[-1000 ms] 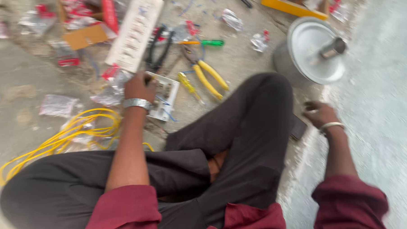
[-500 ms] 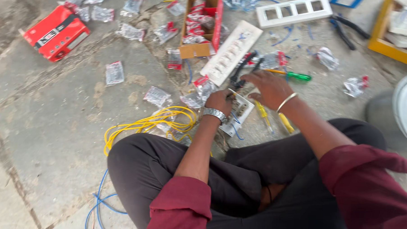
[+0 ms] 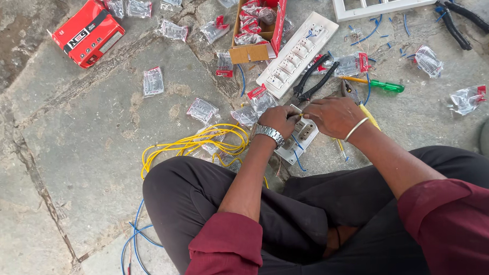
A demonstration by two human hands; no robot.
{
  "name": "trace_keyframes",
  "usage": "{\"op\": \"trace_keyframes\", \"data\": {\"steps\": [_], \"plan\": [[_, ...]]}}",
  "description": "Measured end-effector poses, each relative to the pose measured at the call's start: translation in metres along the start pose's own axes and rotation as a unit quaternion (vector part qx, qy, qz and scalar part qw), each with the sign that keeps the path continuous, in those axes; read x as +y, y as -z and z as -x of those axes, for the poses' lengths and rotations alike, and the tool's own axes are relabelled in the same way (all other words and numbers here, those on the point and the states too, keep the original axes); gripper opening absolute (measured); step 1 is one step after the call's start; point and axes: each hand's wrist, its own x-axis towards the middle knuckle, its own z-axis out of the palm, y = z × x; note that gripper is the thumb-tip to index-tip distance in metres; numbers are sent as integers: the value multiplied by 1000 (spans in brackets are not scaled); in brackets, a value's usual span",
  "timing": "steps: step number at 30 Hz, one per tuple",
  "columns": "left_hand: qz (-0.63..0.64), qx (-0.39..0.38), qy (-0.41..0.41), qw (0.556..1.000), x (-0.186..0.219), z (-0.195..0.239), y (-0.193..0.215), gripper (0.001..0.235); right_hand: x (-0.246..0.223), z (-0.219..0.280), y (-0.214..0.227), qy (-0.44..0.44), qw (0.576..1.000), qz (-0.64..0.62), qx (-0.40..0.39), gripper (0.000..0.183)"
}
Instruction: The person sits on the floor and wires a white multi-gang electrical socket box. They strip yellow and blue wires with pliers, insert them into terminal screws, and tighten the connections with a screwdriver. The person handles the socket box, wires, pliers, and screwdriver throughout the clip.
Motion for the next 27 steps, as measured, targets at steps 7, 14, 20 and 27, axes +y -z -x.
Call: {"op": "trace_keyframes", "data": {"steps": [7, 14, 20, 27], "plan": [[-34, 59, 48, 996, 7, 8, -3, 21, 21, -3, -45, -301, 880, -350, -117, 23], [-20, 67, 21, 997, 9, 10, -12, 23, 49, 0, -55, -438, 670, -560, -215, 33], [88, 99, 58, 989, -3, 15, -1, 23, 10, -1, -5, -101, 965, -243, 12, 40], [88, 93, 38, 991, -4, 15, -1, 22, -10, -9, 13, 21, 995, -77, 54, 15]]}}
